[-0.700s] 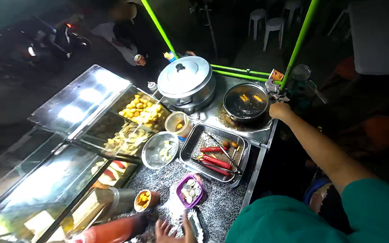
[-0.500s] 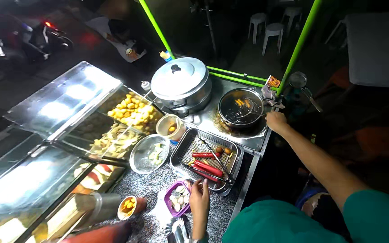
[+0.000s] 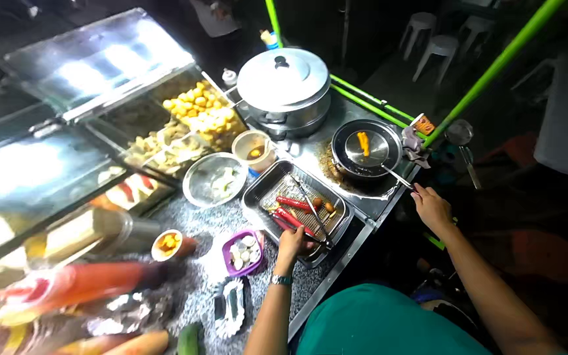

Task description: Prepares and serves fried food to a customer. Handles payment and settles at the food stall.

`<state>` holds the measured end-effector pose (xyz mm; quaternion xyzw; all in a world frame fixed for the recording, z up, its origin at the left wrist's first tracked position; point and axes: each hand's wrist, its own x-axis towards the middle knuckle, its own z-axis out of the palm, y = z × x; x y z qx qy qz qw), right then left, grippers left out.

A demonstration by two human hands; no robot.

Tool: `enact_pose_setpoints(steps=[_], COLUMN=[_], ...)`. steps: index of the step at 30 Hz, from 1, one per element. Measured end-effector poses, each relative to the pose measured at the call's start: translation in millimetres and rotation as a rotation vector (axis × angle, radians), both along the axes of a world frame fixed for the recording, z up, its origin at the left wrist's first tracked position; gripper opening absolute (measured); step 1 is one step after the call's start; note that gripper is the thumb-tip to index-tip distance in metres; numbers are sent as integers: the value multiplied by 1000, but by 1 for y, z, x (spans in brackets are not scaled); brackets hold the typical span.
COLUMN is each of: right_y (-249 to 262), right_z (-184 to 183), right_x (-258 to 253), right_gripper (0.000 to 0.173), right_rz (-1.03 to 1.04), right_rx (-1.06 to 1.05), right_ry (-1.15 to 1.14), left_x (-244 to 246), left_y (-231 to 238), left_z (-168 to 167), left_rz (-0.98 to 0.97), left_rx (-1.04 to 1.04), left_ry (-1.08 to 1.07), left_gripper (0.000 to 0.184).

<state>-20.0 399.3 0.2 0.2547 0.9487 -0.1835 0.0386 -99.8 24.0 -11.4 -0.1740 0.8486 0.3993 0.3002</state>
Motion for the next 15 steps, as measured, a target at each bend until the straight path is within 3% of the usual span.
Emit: enact_pose_setpoints(steps=[8, 15], right_y=[7, -35], right_z=[16, 50], right_x=[5, 20], right_gripper=[44, 38], right_rz=[48, 281], right_rx=[54, 37], right_ry=[38, 304], left_x=[25, 66], left_y=[1, -22], left_z=[25, 71], left_rz=[192, 339], left_rx=[275, 446], left_ry=[12, 151], left_gripper=[38, 28])
